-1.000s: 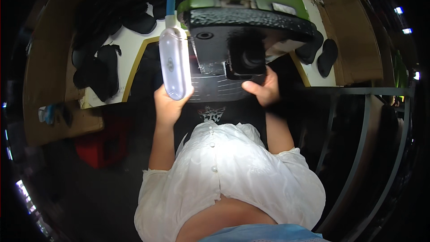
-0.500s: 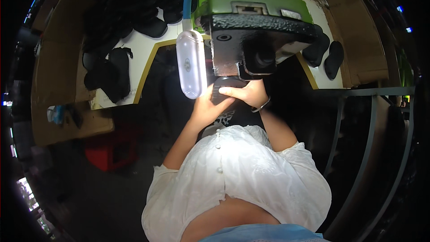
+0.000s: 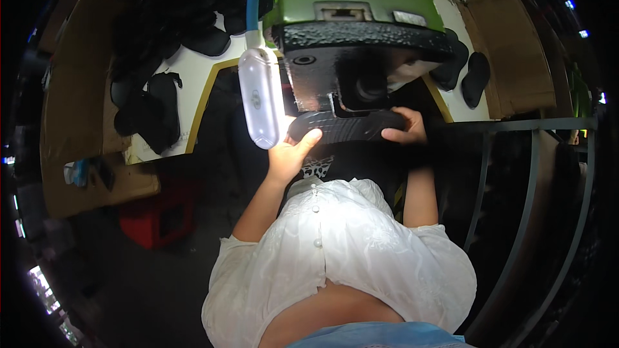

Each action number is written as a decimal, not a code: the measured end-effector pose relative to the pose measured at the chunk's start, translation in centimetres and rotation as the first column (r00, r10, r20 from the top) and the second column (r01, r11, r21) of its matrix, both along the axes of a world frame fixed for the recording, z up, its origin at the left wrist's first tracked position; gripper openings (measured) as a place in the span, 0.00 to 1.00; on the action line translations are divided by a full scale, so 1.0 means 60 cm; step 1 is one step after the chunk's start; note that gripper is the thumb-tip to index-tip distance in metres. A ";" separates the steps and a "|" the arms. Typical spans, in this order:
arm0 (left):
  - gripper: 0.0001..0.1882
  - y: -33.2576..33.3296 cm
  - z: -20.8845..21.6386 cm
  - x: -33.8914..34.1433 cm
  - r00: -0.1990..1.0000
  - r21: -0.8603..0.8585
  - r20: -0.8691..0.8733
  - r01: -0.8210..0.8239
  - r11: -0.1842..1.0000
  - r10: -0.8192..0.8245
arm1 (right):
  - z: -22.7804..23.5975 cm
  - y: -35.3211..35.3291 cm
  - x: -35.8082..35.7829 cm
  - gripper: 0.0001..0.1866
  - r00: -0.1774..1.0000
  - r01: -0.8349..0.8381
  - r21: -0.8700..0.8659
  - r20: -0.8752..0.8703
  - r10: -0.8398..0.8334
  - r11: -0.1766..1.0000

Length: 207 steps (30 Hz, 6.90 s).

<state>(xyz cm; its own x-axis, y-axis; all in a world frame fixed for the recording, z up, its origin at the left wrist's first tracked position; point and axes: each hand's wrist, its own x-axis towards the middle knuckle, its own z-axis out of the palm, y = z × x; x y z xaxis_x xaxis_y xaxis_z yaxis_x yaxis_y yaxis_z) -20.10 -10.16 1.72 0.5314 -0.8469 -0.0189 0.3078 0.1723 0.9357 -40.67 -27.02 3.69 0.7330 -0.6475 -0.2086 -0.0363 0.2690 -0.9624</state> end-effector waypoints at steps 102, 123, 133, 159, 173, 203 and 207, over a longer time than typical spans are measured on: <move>0.15 -0.020 0.056 -0.004 0.955 0.254 0.088 0.252 0.934 -0.282 | 0.000 -0.034 -0.035 0.15 0.899 -0.424 -0.334 -0.265 0.348 0.842; 0.14 0.060 -0.040 0.120 0.886 0.414 0.281 0.236 0.879 -0.370 | 0.021 0.083 0.166 0.22 0.969 -0.050 -0.118 0.233 0.077 0.992; 0.18 -0.042 0.008 -0.029 0.984 -0.067 -0.137 0.109 0.992 -0.117 | -0.010 0.063 0.118 0.25 0.983 -0.006 -0.116 0.182 0.028 0.993; 0.22 0.101 -0.064 0.103 0.980 0.166 0.101 0.155 0.974 -0.173 | 0.031 0.078 0.171 0.33 0.976 -0.034 -0.395 0.183 0.115 0.918; 0.13 0.003 -0.029 0.030 0.567 0.244 0.797 0.016 0.970 -0.209 | 0.088 0.005 0.071 0.21 0.942 0.151 -0.798 -0.064 -0.331 0.584; 0.17 0.022 0.060 0.018 0.997 0.067 0.058 0.049 0.997 -0.053 | -0.130 0.098 0.094 0.38 0.952 -0.305 -0.485 -0.163 0.258 0.819; 0.18 -0.029 0.029 -0.026 0.951 0.098 0.010 0.307 0.947 -0.310 | -0.190 0.131 0.071 0.31 0.925 -0.371 -0.433 -0.247 0.288 0.821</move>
<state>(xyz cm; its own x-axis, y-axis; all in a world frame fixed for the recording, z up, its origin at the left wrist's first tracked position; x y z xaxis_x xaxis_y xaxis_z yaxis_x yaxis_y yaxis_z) -21.66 -11.93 3.46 0.2457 -0.9645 -0.0967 0.3084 -0.0168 0.9511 -36.42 -19.17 -7.69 0.9024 -0.4233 -0.0811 -0.2084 -0.2637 -0.9418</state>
